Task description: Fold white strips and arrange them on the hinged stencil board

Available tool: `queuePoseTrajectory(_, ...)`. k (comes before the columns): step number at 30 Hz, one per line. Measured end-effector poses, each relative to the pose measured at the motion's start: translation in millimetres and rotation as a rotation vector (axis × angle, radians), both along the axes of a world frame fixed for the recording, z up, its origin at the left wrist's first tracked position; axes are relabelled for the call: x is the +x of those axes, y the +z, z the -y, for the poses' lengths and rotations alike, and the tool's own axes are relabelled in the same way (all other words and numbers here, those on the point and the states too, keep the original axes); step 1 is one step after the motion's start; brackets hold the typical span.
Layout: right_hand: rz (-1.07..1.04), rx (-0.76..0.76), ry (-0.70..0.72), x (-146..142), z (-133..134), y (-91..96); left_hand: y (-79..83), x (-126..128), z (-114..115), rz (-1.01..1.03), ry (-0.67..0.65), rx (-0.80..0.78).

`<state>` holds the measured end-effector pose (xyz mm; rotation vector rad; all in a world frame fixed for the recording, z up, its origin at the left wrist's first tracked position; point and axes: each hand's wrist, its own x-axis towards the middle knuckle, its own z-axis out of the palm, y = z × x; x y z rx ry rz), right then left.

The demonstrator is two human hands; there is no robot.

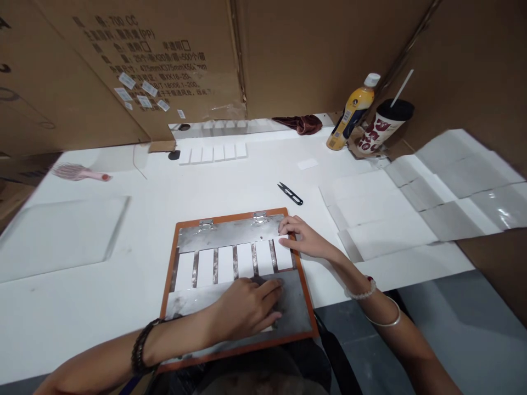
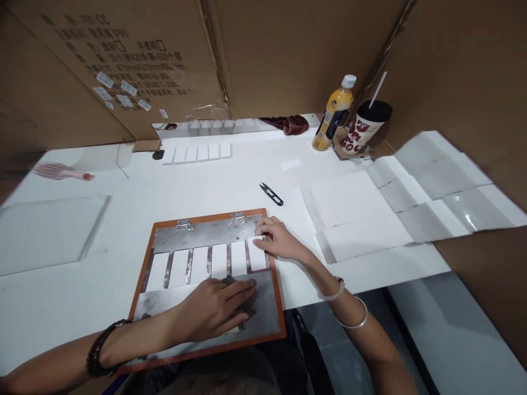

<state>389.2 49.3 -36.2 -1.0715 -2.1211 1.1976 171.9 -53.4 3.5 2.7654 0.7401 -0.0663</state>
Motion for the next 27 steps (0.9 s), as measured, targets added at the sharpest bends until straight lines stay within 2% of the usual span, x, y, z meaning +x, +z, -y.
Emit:
queuePoseTrajectory(9,0.025,0.027,0.008,2,4,2.9,-1.5,8,0,-0.033,-0.003,0.067)
queuePoseTrajectory(14,0.039,0.045,0.007,1,5,3.3,-4.5,16,-6,-0.116,0.022,0.142)
queuePoseTrajectory(20,0.063,0.102,-0.041,4,5,5.5,-10.0,18,-9,-0.126,0.009,0.129)
queuePoseTrajectory(24,0.118,0.179,-0.134,11,22,14.1,-9.0,16,-11,-0.113,0.000,0.107)
queuePoseTrajectory(27,0.175,0.235,-0.130,11,47,17.4,-7.2,15,-14,-0.099,-0.009,0.087)
